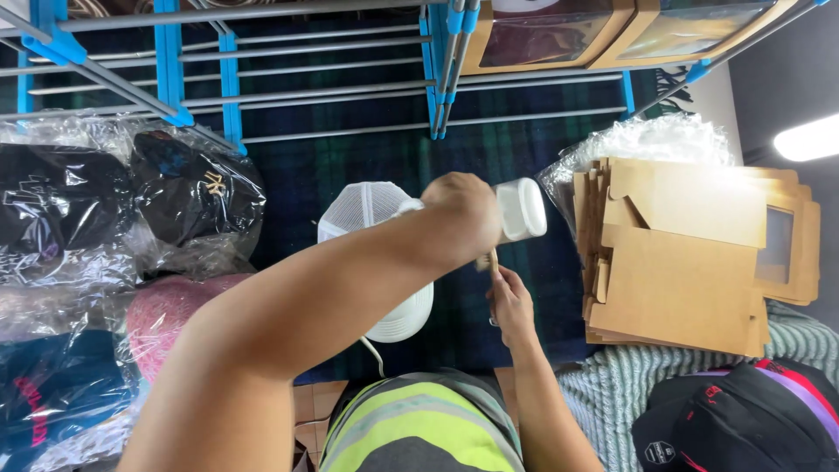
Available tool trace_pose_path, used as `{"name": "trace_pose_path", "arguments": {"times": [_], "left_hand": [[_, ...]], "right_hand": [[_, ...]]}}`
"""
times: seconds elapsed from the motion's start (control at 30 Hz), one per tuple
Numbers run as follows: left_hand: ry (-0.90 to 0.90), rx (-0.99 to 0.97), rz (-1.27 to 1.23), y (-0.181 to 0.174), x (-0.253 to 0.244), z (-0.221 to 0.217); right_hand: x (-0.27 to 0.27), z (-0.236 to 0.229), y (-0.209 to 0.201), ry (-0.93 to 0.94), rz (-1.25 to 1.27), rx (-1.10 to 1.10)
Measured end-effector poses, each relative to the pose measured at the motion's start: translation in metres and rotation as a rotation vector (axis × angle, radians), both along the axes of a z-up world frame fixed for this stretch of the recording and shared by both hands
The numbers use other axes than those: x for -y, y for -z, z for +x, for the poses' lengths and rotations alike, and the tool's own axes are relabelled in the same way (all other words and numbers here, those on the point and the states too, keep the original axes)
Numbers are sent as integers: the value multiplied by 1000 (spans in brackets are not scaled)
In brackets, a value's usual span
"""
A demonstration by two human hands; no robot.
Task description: The person uses a handheld steamer to clean a white baseball cap placed on a table. They move the steamer over the cap's surface and then use a brush to clean the cap's mesh back.
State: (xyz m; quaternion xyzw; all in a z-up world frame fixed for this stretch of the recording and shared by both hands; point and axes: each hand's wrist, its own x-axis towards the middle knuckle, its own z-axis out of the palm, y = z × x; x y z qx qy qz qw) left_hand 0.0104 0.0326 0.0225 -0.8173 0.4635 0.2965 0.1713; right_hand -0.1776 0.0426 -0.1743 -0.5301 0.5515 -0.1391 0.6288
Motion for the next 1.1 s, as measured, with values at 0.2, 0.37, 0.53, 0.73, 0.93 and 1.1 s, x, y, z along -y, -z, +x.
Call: {"name": "trace_pose_path", "arguments": {"times": [0.2,0.37,0.53,0.73,0.93,1.1], "left_hand": [[-46,103,379,35,80,-33],[98,141,113,66,61,36],[-69,115,-29,68,40,119],[-374,-83,-65,-106,-78,125],[-478,106,-478,-102,-189,119],[-508,-98,-381,-83,-204,90]], "right_hand": [[7,-35,14,63,-25,-48],[4,-42,-6,1,-111,58],[-8,-5,-70,-272,-332,80],[17,89,-75,-688,-437,178],[42,107,-39,-613,-376,-91],[6,91,-87,-303,-235,70]]}}
